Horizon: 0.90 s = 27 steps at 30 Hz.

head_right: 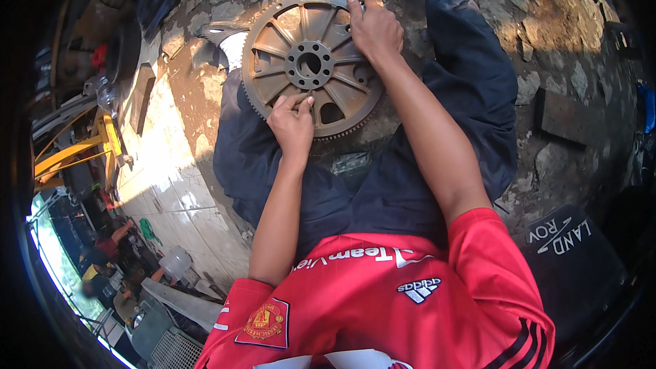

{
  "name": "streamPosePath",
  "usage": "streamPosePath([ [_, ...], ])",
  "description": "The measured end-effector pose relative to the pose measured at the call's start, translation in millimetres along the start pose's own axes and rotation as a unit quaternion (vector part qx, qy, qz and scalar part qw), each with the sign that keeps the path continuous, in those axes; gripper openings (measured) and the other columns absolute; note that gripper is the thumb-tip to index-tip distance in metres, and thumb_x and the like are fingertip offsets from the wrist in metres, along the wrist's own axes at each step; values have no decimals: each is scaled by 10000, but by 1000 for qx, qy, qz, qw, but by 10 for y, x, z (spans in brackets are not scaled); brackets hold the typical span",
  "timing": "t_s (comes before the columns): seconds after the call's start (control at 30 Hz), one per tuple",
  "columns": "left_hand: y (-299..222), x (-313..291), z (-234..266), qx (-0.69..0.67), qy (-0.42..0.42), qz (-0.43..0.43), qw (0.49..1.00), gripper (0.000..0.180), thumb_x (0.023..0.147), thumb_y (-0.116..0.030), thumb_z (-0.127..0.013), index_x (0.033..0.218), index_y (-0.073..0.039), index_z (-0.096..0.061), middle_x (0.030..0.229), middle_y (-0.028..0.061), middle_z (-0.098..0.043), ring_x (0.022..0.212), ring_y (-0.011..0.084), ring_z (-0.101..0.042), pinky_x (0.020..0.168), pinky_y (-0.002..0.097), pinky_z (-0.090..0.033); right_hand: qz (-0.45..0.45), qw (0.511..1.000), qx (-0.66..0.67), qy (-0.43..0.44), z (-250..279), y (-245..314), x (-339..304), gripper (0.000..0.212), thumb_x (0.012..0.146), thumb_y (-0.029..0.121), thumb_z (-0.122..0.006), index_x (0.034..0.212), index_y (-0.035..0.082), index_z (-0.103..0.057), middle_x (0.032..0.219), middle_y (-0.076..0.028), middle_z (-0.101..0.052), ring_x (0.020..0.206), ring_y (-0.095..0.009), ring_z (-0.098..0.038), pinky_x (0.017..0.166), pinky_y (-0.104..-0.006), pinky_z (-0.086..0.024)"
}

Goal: The person sits on the ground and scrubs the surface of a large metal flywheel with a small abrasive block. They rotate the flywheel to access different areas and continue scrubbing the same spots repeatedly.

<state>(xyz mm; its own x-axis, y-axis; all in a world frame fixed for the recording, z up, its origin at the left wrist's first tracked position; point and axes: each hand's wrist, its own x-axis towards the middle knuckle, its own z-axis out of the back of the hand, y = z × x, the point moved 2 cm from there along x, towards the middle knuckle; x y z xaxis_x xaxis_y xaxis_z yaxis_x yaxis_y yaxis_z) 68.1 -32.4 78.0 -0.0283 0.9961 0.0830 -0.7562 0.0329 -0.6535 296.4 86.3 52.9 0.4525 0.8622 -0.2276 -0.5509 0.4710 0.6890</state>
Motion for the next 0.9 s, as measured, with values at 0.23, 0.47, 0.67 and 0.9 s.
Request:
streamPosePath([
  [0.23,106,-146,48,-34,34,10,999,147,863,-22,-790,999,34,-798,756,139,-629,632,254,-620,631,368,-472,-8,1000,-13,6,-38,-52,41,668,1066,670,-403,1258,109,-709,1177,-301,-733,1176,-521,-658,999,-598,-501],
  [0.47,59,-103,48,-12,14,-18,1000,161,865,-2,-766,1021,25,-795,770,161,-608,665,307,-616,656,399,-480,-11,1000,-9,16,3,-38,22,664,1065,659,-413,1273,98,-703,1172,-307,-732,1176,-519,-659,1000,-595,-502],
  [0.67,18,79,-15,-5,-7,-46,999,139,865,5,-763,999,31,-785,783,168,-580,703,329,-614,686,416,-489,-15,1000,-12,17,11,33,-9,668,1062,664,-416,1282,103,-706,1160,-308,-735,1176,-518,-661,1000,-596,-501],
  [0.9,85,-142,103,-25,48,-16,998,148,862,-2,-765,1002,41,-777,804,175,-586,717,344,-616,719,429,-492,5,1000,-21,-3,-12,-14,19,664,1064,644,-433,1221,68,-724,1099,-302,-749,1117,-514,-693,978,-595,-523],
])
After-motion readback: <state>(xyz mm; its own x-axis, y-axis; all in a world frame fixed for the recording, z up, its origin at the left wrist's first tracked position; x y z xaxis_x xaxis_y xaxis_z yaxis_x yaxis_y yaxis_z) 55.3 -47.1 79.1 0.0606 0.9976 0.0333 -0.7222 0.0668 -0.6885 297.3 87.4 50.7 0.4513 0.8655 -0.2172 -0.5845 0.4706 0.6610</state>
